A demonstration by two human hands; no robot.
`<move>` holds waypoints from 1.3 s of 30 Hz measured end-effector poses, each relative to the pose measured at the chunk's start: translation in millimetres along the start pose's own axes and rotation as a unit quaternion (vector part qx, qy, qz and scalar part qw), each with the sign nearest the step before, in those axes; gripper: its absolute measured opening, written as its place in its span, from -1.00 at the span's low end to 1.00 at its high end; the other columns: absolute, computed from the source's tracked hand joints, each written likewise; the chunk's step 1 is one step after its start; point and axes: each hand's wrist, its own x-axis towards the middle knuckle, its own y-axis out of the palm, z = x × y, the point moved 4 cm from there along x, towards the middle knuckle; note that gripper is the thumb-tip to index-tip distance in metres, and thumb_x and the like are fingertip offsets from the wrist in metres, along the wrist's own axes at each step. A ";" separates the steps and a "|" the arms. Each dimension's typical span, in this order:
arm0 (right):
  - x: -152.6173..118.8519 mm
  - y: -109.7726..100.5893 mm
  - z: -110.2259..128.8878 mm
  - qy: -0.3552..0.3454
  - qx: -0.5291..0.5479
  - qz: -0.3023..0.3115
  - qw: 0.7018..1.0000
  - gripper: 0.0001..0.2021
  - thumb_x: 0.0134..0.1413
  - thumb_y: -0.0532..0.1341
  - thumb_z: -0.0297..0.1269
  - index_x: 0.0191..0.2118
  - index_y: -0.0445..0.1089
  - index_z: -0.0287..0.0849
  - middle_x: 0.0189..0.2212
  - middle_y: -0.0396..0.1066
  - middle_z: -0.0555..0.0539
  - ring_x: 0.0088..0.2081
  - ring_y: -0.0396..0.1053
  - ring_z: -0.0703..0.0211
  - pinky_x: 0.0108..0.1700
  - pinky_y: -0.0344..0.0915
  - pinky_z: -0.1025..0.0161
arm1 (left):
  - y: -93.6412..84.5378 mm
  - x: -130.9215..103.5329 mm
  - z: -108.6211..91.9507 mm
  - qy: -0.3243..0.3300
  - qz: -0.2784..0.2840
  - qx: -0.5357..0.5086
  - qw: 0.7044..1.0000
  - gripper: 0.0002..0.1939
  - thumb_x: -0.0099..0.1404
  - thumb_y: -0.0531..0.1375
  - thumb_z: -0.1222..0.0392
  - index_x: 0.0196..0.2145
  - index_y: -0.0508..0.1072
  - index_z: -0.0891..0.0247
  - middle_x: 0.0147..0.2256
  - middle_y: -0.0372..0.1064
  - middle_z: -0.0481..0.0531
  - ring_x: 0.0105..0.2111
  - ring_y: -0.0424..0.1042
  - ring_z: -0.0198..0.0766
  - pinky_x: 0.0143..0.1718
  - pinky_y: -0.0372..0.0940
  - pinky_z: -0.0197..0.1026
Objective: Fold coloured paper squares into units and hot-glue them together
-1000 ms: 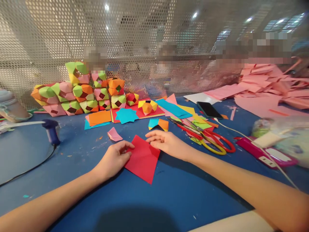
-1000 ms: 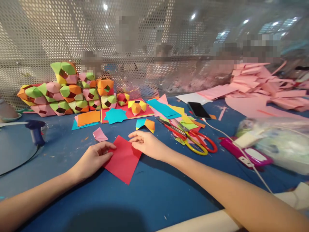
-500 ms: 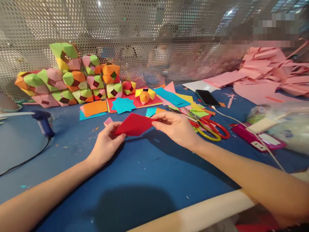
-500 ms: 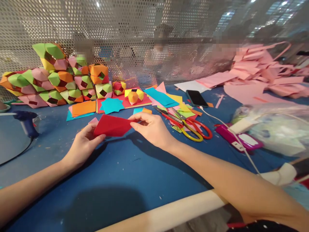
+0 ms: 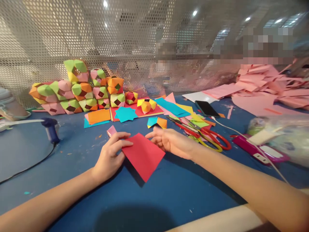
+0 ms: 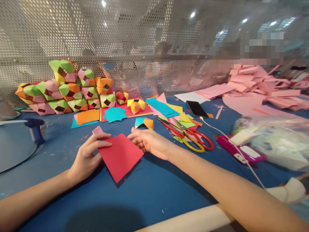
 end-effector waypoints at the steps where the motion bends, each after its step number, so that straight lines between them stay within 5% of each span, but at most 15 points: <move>1: -1.4 1.5 1.1 -0.014 -0.021 -0.005 1.000 -0.64 -0.05 0.28 -0.11 -0.17 0.36 -0.24 -0.41 0.45 -0.06 -0.42 0.40 0.28 -0.34 0.31 0.33 | 0.9 -0.4 0.5 -0.003 0.012 -0.001 1.000 -0.74 0.18 0.09 0.48 -0.24 0.45 0.25 -0.07 0.33 0.13 -0.06 0.36 -0.25 -0.08 0.30 -0.20; 6: -2.9 1.1 6.0 -0.096 -0.178 -0.060 0.977 -0.58 -0.12 0.30 -0.27 -0.09 0.27 -0.23 -0.38 0.42 -0.02 -0.35 0.41 0.21 -0.27 0.32 0.23 | 2.0 0.1 5.1 -0.119 0.073 -0.064 0.988 -0.60 0.21 -0.03 0.45 -0.07 0.42 0.21 0.00 0.32 0.10 -0.02 0.34 -0.21 -0.01 0.25 -0.17; 11: 2.4 -5.9 3.6 -0.156 -0.281 -0.091 0.943 -0.67 -0.05 0.23 -0.26 -0.12 0.30 -0.23 -0.38 0.41 -0.03 -0.33 0.38 0.21 -0.24 0.32 0.22 | 6.9 -2.8 14.3 -0.296 0.091 -0.189 0.932 -0.65 0.32 -0.05 0.18 0.00 0.33 0.27 -0.13 0.41 0.10 -0.24 0.43 -0.22 -0.18 0.33 -0.18; 20: -3.9 13.3 2.5 -0.242 -0.362 -0.084 0.896 -0.85 0.08 0.15 -0.35 -0.21 0.38 -0.18 -0.26 0.46 -0.05 -0.26 0.38 0.21 -0.24 0.32 0.27 | 16.8 -5.4 7.7 -0.182 0.147 -0.021 0.972 -0.68 0.25 0.02 0.32 -0.04 0.34 0.17 -0.24 0.45 0.00 -0.28 0.42 -0.27 -0.27 0.31 -0.23; 23: -8.9 19.6 3.2 -0.339 -0.403 -0.086 0.846 -0.90 0.13 0.13 -0.38 -0.30 0.39 -0.18 -0.35 0.45 -0.04 -0.31 0.38 0.23 -0.26 0.31 0.29 | 16.0 -4.6 4.6 -0.159 0.157 0.029 0.974 -0.70 0.23 0.03 0.36 -0.10 0.38 0.18 -0.22 0.45 0.02 -0.24 0.42 -0.25 -0.26 0.31 -0.24; 27: -18.9 29.4 -1.5 -0.496 -0.493 -0.038 0.714 -0.89 0.16 0.10 -0.44 -0.29 0.37 -0.21 -0.36 0.44 -0.09 -0.30 0.34 0.21 -0.22 0.28 0.23 | 17.0 -3.4 4.3 -0.141 0.176 0.049 0.973 -0.75 0.21 0.03 0.41 -0.23 0.43 0.23 -0.30 0.44 0.02 -0.27 0.40 -0.26 -0.24 0.29 -0.25; 31: -23.0 34.5 -12.5 -0.540 -0.588 -0.004 0.602 -0.88 0.15 0.09 -0.47 -0.29 0.37 -0.22 -0.36 0.41 -0.11 -0.32 0.28 0.20 -0.29 0.23 0.24 | 16.1 -1.6 3.2 -0.109 0.211 0.057 0.970 -0.74 0.17 0.03 0.48 -0.28 0.45 0.27 -0.31 0.39 0.03 -0.27 0.36 -0.27 -0.21 0.27 -0.27; 34: -23.0 36.7 -19.3 -0.537 -0.625 0.025 0.566 -0.88 0.15 0.09 -0.44 -0.32 0.36 -0.23 -0.40 0.39 -0.10 -0.34 0.25 0.21 -0.31 0.20 0.25 | 13.0 -0.1 4.2 -0.099 0.237 0.063 0.964 -0.71 0.15 0.03 0.51 -0.30 0.45 0.27 -0.31 0.36 0.04 -0.28 0.35 -0.29 -0.22 0.26 -0.29; 39: -24.4 39.2 -22.4 -0.538 -0.640 0.050 0.546 -0.87 0.17 0.08 -0.43 -0.35 0.35 -0.22 -0.43 0.37 -0.08 -0.37 0.22 0.21 -0.33 0.15 0.25 | 8.3 0.8 6.2 -0.091 0.270 0.083 0.955 -0.72 0.18 0.00 0.49 -0.31 0.45 0.27 -0.33 0.36 0.04 -0.33 0.36 -0.30 -0.28 0.26 -0.30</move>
